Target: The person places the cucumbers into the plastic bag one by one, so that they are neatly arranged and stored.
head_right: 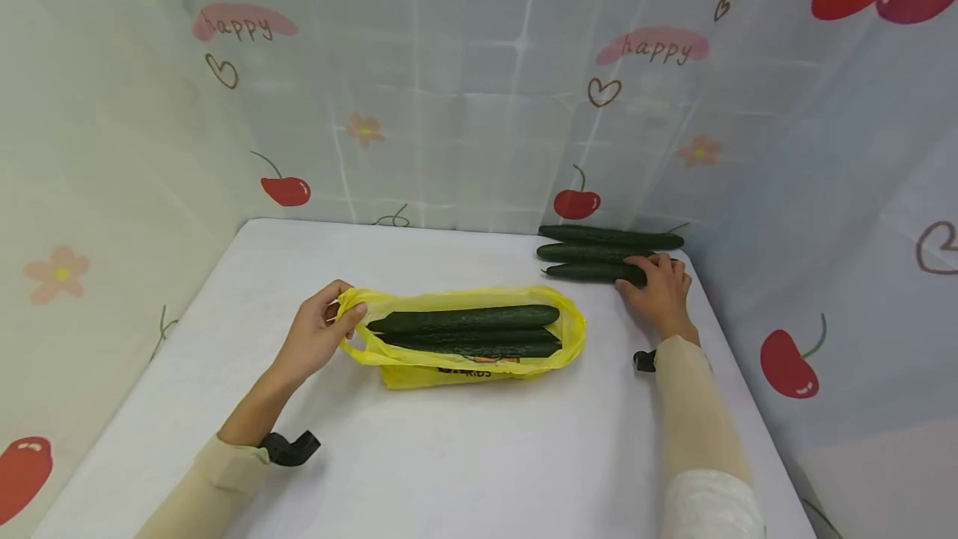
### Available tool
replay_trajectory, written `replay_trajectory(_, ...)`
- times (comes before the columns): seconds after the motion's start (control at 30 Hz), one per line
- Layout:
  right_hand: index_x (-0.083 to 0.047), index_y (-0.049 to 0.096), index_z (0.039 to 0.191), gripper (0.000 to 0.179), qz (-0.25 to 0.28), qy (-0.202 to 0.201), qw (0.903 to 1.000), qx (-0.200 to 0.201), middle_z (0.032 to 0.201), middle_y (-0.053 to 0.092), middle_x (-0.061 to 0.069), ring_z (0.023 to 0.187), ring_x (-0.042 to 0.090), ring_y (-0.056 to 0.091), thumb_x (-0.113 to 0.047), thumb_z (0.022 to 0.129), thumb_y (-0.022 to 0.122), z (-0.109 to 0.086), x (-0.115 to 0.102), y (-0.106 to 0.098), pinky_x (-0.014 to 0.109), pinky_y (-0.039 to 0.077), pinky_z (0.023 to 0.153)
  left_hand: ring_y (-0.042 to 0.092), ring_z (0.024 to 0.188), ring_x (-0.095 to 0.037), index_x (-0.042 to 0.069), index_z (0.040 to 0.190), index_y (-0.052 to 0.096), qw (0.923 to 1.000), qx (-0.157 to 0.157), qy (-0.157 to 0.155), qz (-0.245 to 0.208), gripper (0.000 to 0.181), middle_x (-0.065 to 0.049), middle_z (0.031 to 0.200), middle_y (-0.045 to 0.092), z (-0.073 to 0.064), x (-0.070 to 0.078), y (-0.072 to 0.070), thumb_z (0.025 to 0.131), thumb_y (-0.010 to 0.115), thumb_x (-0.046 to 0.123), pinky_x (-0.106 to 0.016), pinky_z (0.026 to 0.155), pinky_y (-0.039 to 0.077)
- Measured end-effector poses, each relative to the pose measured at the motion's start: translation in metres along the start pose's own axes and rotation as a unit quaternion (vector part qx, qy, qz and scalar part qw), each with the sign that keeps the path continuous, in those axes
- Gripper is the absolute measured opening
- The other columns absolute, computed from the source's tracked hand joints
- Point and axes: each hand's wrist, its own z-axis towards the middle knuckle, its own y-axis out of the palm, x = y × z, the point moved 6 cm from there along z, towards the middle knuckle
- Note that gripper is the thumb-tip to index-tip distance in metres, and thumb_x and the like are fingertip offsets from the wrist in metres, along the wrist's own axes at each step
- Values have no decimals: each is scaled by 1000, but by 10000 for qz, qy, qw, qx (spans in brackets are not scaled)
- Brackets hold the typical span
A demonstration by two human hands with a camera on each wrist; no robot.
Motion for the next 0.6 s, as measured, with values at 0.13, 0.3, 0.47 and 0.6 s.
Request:
replay_trajectory(0.13, -8, 66, 138, 45, 2, -147, 9999, -41, 146, 50, 32, 133, 57, 40, -30, 101, 77, 0, -2, -1, 77, 28, 108, 55, 72, -20, 13, 114, 62, 10000, 8, -41, 22, 18, -11, 93, 55, 2, 0, 1, 108, 67, 29, -24, 60, 47)
replay_trajectory(0.3, -5, 63, 140, 43, -12, -251, 9996, -132, 145, 56, 33, 133, 59, 46, -21, 102, 75, 1, -2, -1, 80, 30, 112, 55, 72, -20, 13, 114, 62, 10000, 9, -29, 12, 17, -11, 94, 55, 3, 2, 1, 108, 67, 28, -24, 61, 47)
replay_trajectory(0.47, -8, 61, 145, 43, -143, -146, 9994, -284, 150, 55, 32, 135, 62, 43, -19, 104, 71, 1, 0, 2, 81, 28, 111, 55, 72, -19, 12, 115, 62, 10000, -30, -74, 32, 18, -11, 94, 55, 1, 2, 2, 108, 67, 28, -24, 61, 47)
replay_trajectory(0.6, -10, 59, 149, 45, -295, -84, 9987, -401, 154, 52, 32, 137, 63, 40, -19, 106, 69, 0, -1, 6, 82, 25, 113, 55, 73, -19, 12, 115, 62, 9999, -28, -119, 49, 17, -11, 94, 55, 0, 3, 2, 108, 67, 27, -24, 61, 47)
